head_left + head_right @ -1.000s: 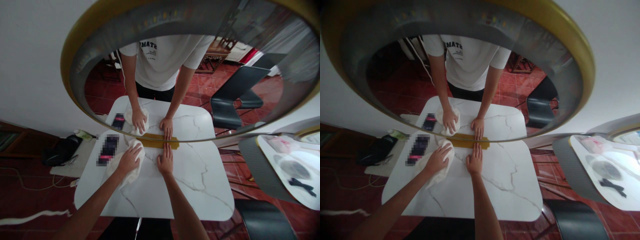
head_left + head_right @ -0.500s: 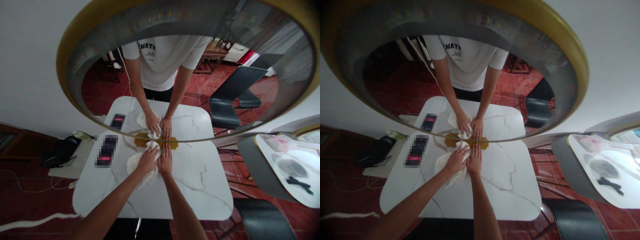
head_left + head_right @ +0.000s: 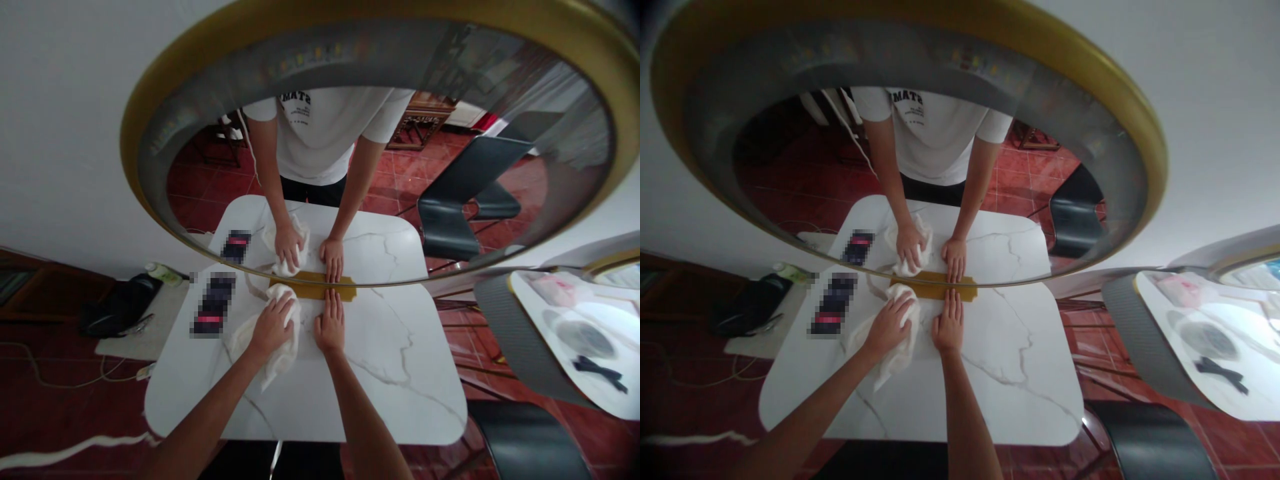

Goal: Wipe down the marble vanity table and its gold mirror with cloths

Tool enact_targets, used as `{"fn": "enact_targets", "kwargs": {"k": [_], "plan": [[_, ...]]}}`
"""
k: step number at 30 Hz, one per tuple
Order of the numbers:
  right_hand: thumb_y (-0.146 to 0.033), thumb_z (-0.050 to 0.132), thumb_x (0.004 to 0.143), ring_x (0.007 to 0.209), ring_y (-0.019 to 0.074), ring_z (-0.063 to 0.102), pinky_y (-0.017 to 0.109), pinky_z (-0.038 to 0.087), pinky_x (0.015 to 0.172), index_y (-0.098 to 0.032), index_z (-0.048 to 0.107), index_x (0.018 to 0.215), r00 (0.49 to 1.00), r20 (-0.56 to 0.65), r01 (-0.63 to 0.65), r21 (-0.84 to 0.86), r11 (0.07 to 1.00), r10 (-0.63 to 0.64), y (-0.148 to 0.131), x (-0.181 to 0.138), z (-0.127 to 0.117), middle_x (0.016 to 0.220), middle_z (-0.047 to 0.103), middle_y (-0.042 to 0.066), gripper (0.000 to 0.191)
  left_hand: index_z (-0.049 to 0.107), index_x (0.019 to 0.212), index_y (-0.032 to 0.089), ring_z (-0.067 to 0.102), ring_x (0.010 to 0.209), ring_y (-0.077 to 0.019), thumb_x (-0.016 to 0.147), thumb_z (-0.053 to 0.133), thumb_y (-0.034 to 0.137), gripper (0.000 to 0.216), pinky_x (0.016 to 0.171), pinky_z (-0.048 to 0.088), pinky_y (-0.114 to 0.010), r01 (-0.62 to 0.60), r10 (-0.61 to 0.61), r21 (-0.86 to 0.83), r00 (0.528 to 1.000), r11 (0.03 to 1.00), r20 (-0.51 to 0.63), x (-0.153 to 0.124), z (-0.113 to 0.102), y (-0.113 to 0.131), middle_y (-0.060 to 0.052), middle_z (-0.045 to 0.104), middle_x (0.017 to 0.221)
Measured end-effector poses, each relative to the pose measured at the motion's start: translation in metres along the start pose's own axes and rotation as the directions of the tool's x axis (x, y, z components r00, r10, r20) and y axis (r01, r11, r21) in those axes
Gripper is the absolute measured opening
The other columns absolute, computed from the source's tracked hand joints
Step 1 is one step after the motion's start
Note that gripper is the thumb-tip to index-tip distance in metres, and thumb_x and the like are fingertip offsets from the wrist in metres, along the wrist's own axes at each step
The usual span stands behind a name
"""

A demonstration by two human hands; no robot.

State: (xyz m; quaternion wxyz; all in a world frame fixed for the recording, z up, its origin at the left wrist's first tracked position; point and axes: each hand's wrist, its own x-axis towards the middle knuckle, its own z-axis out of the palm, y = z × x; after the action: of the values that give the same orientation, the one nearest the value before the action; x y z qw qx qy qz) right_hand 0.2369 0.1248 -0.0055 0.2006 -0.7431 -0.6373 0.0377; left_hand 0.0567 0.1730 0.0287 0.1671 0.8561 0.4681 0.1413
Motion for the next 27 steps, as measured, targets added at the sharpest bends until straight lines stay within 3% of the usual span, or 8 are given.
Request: {"fn": "enact_targets", "kwargs": {"k": [5,10,18,27], "plan": [[-0.017,0.037,0.081,0.140,0.0256,0.011,0.046,0.021,0.112,-0.013,0.009,0.148,1.000,0.005,-0.002,-0.008,1.000,0.002,-0.001,0.000,-0.002,0.153,0.011,0.005,0.072,0.048,0.126,0.022,0.040,0.126,-0.0269,0.076,0.048,0.013,0.051,0.106,0.033,-0.046,0.046,-0.046,0.004,0.998,0.999,-0.045,-0.011,-0.011,-0.019,-0.006,0.039,0.143],[-0.017,0.039,0.081,0.140,0.0253,0.011,0.045,0.021,0.112,-0.013,0.010,0.148,1.000,0.012,-0.011,-0.009,1.000,0.011,-0.001,0.000,-0.003,0.154,0.010,0.005,0.072,0.048,0.127,0.022,0.041,0.126,-0.0274,0.075,0.048,0.013,0.052,0.106,0.033,-0.045,0.060,-0.061,-0.003,0.996,0.998,-0.065,-0.012,-0.012,-0.019,-0.006,0.038,0.143],[-0.021,0.037,0.084,0.139,0.0228,0.015,0.045,0.027,0.110,-0.015,0.014,0.147,1.000,-0.026,0.017,0.203,0.979,-0.012,0.013,0.000,-0.008,0.152,0.019,0.006,0.067,0.049,0.126,0.022,0.044,0.123,-0.0275,0.076,0.049,0.014,0.051,0.104,0.035,-0.043,0.054,-0.049,0.065,0.996,0.996,-0.071,-0.013,-0.010,-0.019,-0.005,0.039,0.143],[-0.031,0.040,0.089,0.140,0.0254,0.010,0.047,0.021,0.111,-0.023,0.016,0.147,0.999,0.031,0.030,-0.080,0.996,-0.028,0.058,0.004,-0.034,0.153,0.016,0.001,0.063,0.049,0.127,0.018,0.046,0.121,-0.0273,0.077,0.049,0.015,0.050,0.103,0.036,-0.043,0.046,-0.040,0.133,0.998,0.990,-0.051,-0.013,-0.008,-0.020,-0.007,0.039,0.143]]}}
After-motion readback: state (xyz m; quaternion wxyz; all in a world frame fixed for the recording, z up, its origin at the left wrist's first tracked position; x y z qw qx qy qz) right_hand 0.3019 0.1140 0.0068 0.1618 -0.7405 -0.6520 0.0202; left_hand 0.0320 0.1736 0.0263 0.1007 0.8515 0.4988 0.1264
